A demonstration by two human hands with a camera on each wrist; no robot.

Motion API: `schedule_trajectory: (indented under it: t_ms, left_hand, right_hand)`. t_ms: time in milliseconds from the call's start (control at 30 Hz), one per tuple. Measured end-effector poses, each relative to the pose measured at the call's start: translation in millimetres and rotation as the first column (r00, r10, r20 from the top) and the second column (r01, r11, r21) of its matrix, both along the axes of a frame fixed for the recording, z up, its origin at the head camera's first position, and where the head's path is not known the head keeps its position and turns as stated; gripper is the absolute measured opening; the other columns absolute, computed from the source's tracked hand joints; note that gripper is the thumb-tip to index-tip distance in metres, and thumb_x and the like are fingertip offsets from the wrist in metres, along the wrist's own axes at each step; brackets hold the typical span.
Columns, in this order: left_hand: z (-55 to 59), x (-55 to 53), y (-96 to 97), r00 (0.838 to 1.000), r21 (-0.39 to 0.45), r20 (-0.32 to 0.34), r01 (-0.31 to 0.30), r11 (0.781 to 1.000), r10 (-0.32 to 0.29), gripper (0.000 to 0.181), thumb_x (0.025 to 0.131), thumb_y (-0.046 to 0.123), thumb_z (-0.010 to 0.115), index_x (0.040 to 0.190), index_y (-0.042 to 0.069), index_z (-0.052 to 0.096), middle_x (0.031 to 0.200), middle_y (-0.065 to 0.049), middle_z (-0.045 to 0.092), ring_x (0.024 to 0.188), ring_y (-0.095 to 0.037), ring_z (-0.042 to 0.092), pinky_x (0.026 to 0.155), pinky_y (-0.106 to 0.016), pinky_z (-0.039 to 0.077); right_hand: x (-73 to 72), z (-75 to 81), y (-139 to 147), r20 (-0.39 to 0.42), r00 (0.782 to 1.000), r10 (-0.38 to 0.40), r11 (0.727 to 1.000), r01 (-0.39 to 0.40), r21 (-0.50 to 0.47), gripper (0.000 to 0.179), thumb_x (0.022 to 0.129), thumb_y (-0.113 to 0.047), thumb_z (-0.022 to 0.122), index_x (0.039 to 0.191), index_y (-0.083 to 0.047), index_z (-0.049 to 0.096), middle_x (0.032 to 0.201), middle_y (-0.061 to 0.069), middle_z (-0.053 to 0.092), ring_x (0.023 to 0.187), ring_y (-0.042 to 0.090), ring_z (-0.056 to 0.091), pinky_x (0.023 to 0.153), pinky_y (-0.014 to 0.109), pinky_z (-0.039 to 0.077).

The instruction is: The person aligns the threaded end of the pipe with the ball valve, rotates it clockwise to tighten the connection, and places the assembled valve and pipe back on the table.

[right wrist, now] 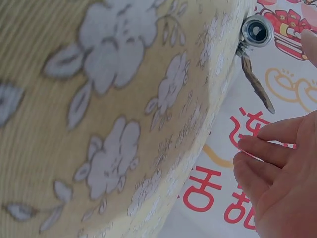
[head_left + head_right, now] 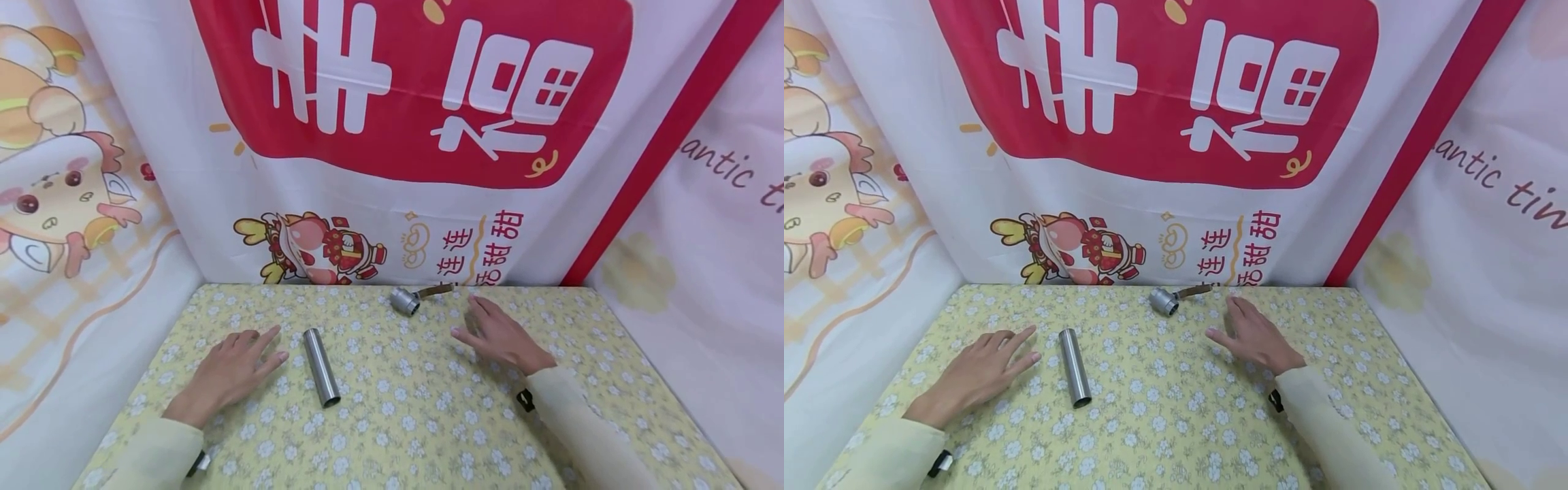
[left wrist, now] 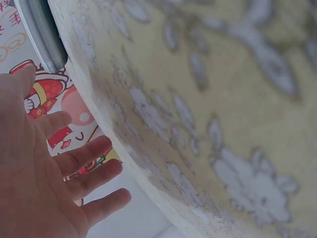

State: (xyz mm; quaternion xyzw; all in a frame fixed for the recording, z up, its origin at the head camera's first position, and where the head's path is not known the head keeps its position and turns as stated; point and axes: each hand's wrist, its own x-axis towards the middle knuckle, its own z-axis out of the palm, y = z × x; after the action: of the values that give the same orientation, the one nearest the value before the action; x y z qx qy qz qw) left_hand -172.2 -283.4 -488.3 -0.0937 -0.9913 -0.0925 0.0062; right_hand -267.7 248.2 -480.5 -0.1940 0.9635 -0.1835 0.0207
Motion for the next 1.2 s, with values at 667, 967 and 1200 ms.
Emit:
schedule_trajectory:
  t_ms: [667,967,1200]
  left_hand:
    - [4.1,10.5,11.9,1.000,-0.032,-0.002,-0.010,0.999,0.010,0.077,0.110,0.070,0.044,0.166,0.017,0.047,0.138,-0.026,0.062,0.119,-0.045,0.061,0.087,-0.066,0.057]
    - [2.3,11.1,17.7,1.000,-0.048,-0.005,-0.011,0.999,0.011,0.075,0.109,0.072,0.045,0.159,0.017,0.056,0.130,-0.021,0.062,0.111,-0.038,0.060,0.078,-0.057,0.057]
    - [3.9,9.1,27.4,1.000,-0.047,-0.022,-0.019,0.999,0.018,0.072,0.108,0.071,0.047,0.148,0.012,0.064,0.127,-0.021,0.062,0.111,-0.038,0.060,0.083,-0.062,0.056]
  right_hand:
    - [-7.1,1.1,-28,-0.058,0.998,0.032,0.999,-0.032,0.003,0.095,0.102,-0.071,0.062,0.163,0.000,0.046,0.163,0.025,0.050,0.148,0.044,0.051,0.120,0.064,0.045]
    - [-9.1,1.0,-42,-0.091,0.995,0.049,0.999,-0.049,0.005,0.086,0.103,-0.069,0.062,0.152,0.001,0.056,0.146,0.022,0.060,0.129,0.038,0.063,0.107,0.059,0.055]
    - [-10.7,-0.1,-50,-0.112,0.992,0.060,0.998,-0.060,0.008,0.078,0.104,-0.066,0.064,0.145,0.001,0.060,0.136,0.018,0.064,0.120,0.033,0.065,0.102,0.055,0.057]
